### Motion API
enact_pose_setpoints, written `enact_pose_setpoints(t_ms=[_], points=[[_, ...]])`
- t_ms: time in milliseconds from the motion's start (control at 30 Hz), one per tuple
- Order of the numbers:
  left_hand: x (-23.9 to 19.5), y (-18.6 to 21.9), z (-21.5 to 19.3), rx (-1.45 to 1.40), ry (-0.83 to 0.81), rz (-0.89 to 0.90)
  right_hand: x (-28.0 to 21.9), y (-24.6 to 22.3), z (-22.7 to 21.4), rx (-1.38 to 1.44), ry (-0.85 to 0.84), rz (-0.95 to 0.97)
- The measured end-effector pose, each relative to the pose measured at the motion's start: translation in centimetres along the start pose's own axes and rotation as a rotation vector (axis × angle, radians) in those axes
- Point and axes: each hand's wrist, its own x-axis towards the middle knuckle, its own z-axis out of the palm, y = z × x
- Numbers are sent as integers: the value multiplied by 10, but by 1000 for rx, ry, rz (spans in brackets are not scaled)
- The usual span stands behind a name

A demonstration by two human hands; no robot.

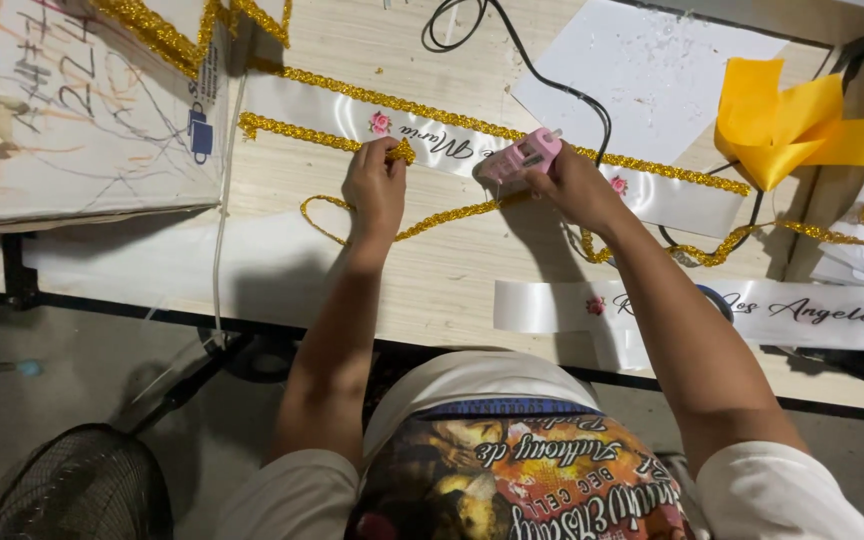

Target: Applying decorative gold trim to ribbon sashes using a hot glue gun.

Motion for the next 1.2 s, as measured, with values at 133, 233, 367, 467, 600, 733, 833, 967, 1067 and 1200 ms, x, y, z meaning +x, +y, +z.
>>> enact_pose_setpoints(t_ms=[133,233,367,467,600,733,833,967,1067,1200], points=[[0,2,-2,-14,-1,-9,-7,-4,-5,4,-3,58],[2,4,-3,-7,-21,-21,-13,-9,-10,5,-14,106],[1,5,-3,0,-30,-41,-17,-1,-13,32,-6,99],[1,5,-4,-10,-22,-32,-20,7,-15,16,3,93],[1,4,-2,-11,-32,-39,-21,15,-17,-25,-10,150],[0,4,-2,-9,-50,-45,-24,22,-19,15,9,117],[0,4,-3,-15,-59,-44,-27,24,-21,5,11,111],[-1,1,1,-35,-42,-38,-31,31,-22,-17,37,108],[-1,2,1,-26,-27,-31,-33,33,-23,-22,42,126],[-1,1,-1,-23,-33,-27,-37,33,-25,-45,52,129]])
